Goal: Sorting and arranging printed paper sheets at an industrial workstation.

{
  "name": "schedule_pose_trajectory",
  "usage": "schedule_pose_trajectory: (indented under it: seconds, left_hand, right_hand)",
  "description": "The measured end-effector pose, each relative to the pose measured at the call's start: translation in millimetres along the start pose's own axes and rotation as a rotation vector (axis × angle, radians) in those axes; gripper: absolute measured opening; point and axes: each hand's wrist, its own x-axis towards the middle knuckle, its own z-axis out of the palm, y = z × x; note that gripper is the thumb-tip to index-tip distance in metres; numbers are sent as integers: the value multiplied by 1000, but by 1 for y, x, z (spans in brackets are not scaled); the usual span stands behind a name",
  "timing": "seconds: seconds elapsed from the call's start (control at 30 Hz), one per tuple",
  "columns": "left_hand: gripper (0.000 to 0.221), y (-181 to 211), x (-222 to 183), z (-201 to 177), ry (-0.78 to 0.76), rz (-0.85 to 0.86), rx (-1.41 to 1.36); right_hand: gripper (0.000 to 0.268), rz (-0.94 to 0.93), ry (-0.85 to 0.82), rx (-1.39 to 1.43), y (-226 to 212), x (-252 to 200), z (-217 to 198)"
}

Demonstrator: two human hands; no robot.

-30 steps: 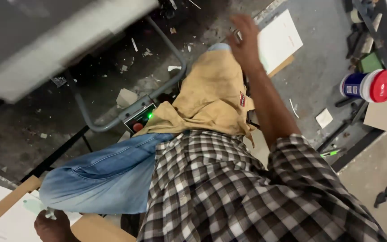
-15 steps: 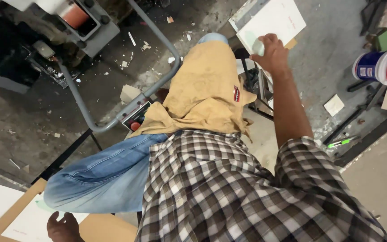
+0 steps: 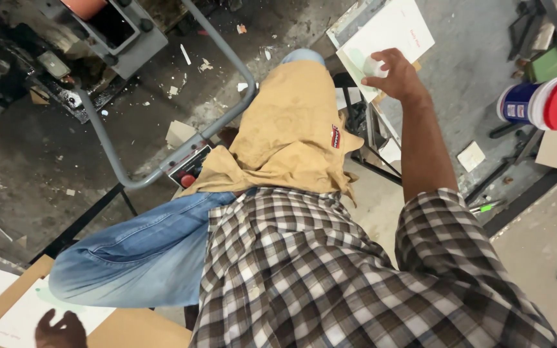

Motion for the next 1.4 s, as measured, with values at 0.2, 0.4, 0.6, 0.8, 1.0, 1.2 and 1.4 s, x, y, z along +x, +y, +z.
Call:
schedule_pose_trajectory:
  seconds: [0.2,0.4,0.6,0.8,1.0,1.2,1.4]
  left_hand:
    - [30,54,35,-10,162,442,116]
    - [25,290,48,-15,227,789,229]
    - [22,532,22,-20,261,1119,197]
    - [23,622,74,91,333,1200,-76]
    - [42,582,76,168,460,1215,311]
    - [18,552,60,174,183,1382,574]
    - [12,508,8,121,24,1344,501]
  right_hand:
    - [47,-62,228,-251,-15,-20,30]
    - [39,-238,265,-241,43,-7,45]
    - [33,31,137,257,29,-5,-21]
    - [34,341,253,582,-34,-1,-67]
    - [36,140,305,782,-115,16,-72]
    - [27,-594,324,684,-207,84,-6]
    - [29,-780,82,370,-345,94,94]
